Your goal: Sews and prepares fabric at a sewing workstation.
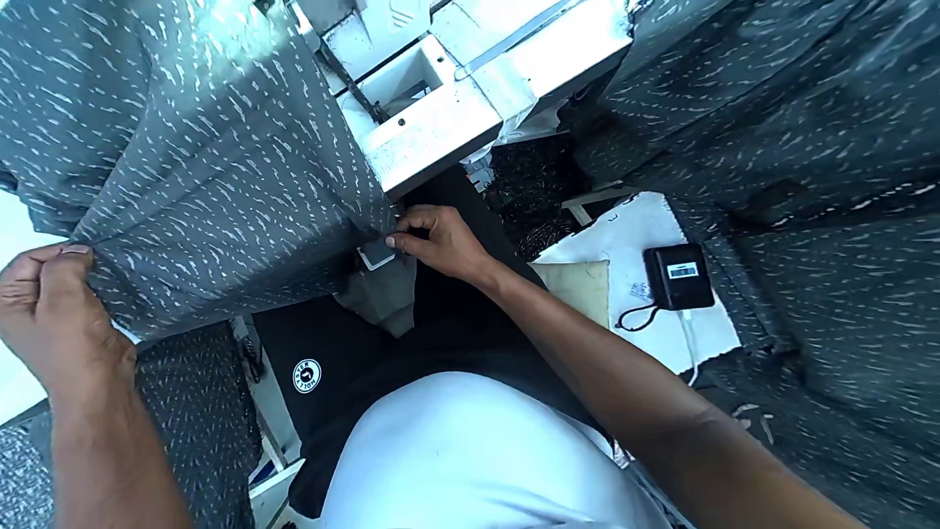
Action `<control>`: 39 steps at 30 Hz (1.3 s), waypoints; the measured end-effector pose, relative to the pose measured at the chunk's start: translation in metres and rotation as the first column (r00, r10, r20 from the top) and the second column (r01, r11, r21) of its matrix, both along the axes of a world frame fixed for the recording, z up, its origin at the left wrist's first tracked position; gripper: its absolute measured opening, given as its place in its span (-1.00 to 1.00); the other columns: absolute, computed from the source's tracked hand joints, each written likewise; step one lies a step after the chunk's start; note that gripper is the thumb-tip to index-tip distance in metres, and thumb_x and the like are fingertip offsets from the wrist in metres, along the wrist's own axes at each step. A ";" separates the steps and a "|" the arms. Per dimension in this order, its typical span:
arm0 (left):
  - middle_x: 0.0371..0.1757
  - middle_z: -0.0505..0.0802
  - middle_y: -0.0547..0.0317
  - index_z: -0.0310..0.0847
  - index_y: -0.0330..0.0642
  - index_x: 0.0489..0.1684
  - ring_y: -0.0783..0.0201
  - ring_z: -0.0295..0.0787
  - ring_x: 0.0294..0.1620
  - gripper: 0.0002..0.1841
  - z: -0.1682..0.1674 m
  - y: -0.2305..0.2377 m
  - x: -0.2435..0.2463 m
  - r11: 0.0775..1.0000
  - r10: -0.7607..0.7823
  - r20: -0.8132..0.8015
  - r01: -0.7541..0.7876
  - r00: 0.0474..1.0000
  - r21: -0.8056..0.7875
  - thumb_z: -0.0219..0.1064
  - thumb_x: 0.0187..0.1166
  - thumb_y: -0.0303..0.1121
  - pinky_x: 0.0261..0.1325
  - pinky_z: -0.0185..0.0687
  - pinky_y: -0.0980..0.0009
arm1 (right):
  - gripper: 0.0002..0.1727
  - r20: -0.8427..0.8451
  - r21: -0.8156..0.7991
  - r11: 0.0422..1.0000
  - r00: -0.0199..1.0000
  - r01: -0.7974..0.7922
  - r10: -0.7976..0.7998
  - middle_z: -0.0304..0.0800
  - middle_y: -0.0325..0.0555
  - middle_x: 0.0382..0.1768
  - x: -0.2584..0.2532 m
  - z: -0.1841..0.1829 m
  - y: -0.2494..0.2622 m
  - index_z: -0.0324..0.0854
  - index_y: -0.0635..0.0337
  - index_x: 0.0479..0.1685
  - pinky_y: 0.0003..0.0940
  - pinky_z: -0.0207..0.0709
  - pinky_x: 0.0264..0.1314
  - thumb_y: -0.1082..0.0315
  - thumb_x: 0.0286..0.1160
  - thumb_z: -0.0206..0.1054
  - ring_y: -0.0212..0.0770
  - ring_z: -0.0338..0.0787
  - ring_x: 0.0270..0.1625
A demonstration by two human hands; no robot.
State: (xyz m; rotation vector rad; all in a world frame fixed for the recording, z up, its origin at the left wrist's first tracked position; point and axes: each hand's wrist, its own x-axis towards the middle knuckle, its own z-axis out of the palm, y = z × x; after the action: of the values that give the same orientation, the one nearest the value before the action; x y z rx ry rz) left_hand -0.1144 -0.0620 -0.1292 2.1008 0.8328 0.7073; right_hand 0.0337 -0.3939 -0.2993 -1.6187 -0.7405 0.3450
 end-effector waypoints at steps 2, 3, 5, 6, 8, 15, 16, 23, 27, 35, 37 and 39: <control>-0.38 0.68 0.59 0.57 0.03 -0.27 0.63 0.64 -0.35 -0.90 0.001 0.001 -0.001 1.000 0.016 0.011 -0.016 1.000 -0.011 0.21 0.67 -0.38 -0.17 0.63 0.56 | -0.81 -0.032 -0.005 1.000 0.999 0.029 -0.029 0.88 -0.11 -0.22 -0.008 0.004 -0.010 0.85 0.22 -0.32 -0.35 0.69 0.06 0.27 0.49 0.49 -0.34 0.82 -0.09; -0.37 0.68 0.57 0.55 0.04 -0.27 0.61 0.64 -0.33 -0.90 0.001 0.003 -0.003 0.999 0.025 0.013 -0.025 1.000 -0.024 0.20 0.67 -0.38 -0.16 0.63 0.54 | -0.83 -0.067 -0.005 0.999 0.997 0.045 -0.045 0.88 -0.14 -0.22 -0.013 0.006 -0.015 0.86 0.21 -0.31 -0.40 0.71 0.00 0.28 0.49 0.50 -0.38 0.82 -0.13; -0.36 0.70 0.54 0.53 0.04 -0.27 0.57 0.68 -0.29 -0.89 -0.001 0.006 -0.003 0.999 0.022 0.033 -0.020 0.999 -0.049 0.19 0.68 -0.39 -0.09 0.68 0.49 | -0.86 -0.166 0.010 0.996 0.983 0.084 -0.081 0.88 -0.18 -0.30 -0.020 0.011 -0.022 0.85 0.22 -0.29 -0.47 0.72 -0.19 0.32 0.47 0.52 -0.43 0.80 -0.30; -0.33 0.71 0.52 0.53 0.04 -0.26 0.54 0.70 -0.24 -0.89 -0.002 0.008 -0.003 0.998 0.004 0.045 -0.001 0.999 -0.060 0.17 0.69 -0.39 -0.02 0.70 0.45 | -0.87 -0.214 0.021 0.994 0.972 0.104 -0.097 0.87 -0.20 -0.37 -0.023 0.013 -0.024 0.83 0.23 -0.28 -0.48 0.70 -0.29 0.33 0.47 0.53 -0.44 0.78 -0.39; -0.31 0.73 0.52 0.54 0.04 -0.24 0.53 0.72 -0.21 -0.89 -0.003 0.007 -0.001 0.997 -0.014 0.048 0.017 0.999 -0.069 0.17 0.70 -0.37 0.02 0.71 0.43 | -0.87 -0.276 0.034 0.992 0.955 0.122 -0.108 0.83 -0.19 -0.43 -0.028 0.016 -0.028 0.77 0.25 -0.27 -0.49 0.67 -0.39 0.35 0.49 0.50 -0.43 0.74 -0.48; -0.36 0.69 0.59 0.52 0.10 -0.27 0.60 0.68 -0.28 -0.87 -0.004 -0.005 -0.001 0.997 -0.005 -0.006 0.004 1.000 -0.083 0.17 0.71 -0.37 -0.07 0.68 0.51 | -0.86 -0.354 0.019 0.985 0.923 0.171 -0.153 0.83 -0.17 -0.43 -0.041 0.022 -0.039 0.69 0.25 -0.20 -0.52 0.70 -0.37 0.41 0.44 0.53 -0.41 0.78 -0.46; -0.37 0.68 0.60 0.51 0.10 -0.27 0.61 0.68 -0.28 -0.87 -0.003 -0.008 0.000 0.996 0.006 -0.010 -0.006 1.000 -0.085 0.16 0.71 -0.37 -0.08 0.68 0.53 | -0.85 -0.358 0.013 0.984 0.920 0.175 -0.159 0.84 -0.17 -0.42 -0.041 0.022 -0.039 0.68 0.25 -0.19 -0.52 0.71 -0.36 0.42 0.43 0.54 -0.40 0.79 -0.46; -0.34 0.62 0.61 0.53 0.03 -0.22 0.70 0.58 -0.27 -0.91 -0.003 -0.005 0.004 1.000 0.011 -0.086 -0.009 0.996 0.020 0.18 0.72 -0.32 -0.05 0.58 0.59 | -0.86 -0.317 0.034 0.978 0.930 0.205 -0.184 0.85 -0.18 -0.43 -0.038 0.021 -0.039 0.79 0.26 -0.28 -0.50 0.71 -0.33 0.40 0.35 0.61 -0.41 0.77 -0.44; 0.29 0.75 0.00 0.56 -0.25 0.37 0.24 0.73 0.11 -0.63 -0.003 -0.007 -0.005 0.932 0.011 -0.235 0.076 0.972 0.355 0.24 0.70 -0.26 0.16 0.64 0.24 | -0.81 -0.336 -0.030 0.968 0.910 0.248 -0.243 0.83 -0.18 -0.46 -0.041 0.024 -0.041 0.75 0.24 -0.21 -0.46 0.68 -0.39 0.39 0.31 0.64 -0.37 0.75 -0.47; 0.22 0.73 -0.14 0.45 -0.19 0.65 -0.07 0.72 -0.07 -0.38 -0.011 -0.016 0.001 0.786 -0.236 -0.510 0.471 0.827 0.400 0.07 0.75 0.03 -0.04 0.63 -0.17 | -0.81 -0.273 0.082 0.995 0.959 -0.061 0.081 0.82 -0.26 -0.28 -0.039 0.028 -0.056 0.81 0.12 -0.36 -0.43 0.71 -0.08 0.19 0.42 0.57 -0.39 0.78 -0.16; -0.09 0.74 0.01 0.69 -0.18 0.36 0.10 0.64 -0.32 -0.52 -0.012 -0.016 0.006 0.807 -0.210 -0.467 0.422 0.859 0.413 0.15 0.73 -0.03 -0.26 0.61 0.01 | -0.82 -0.249 0.252 0.948 0.933 -0.196 0.259 0.81 -0.27 -0.05 -0.039 0.037 -0.069 0.81 0.04 -0.35 -0.45 0.68 0.14 0.15 0.42 0.58 -0.40 0.74 0.10; -0.08 0.73 -0.02 0.82 -0.23 -0.04 0.07 0.69 -0.28 -0.65 -0.016 -0.023 0.007 0.780 -0.163 -0.414 0.374 0.895 0.501 0.21 0.68 -0.14 -0.25 0.64 0.00 | -0.84 -0.254 0.371 0.893 0.898 -0.254 0.361 0.76 -0.24 0.11 -0.035 0.040 -0.078 0.81 0.03 -0.28 -0.45 0.65 0.23 0.18 0.39 0.59 -0.38 0.70 0.23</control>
State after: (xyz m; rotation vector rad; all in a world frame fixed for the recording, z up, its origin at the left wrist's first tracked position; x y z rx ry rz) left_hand -0.1076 -0.0852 -0.1452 2.8893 0.4971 0.4573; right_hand -0.0017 -0.4720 -0.2592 -1.0903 -0.7632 0.6620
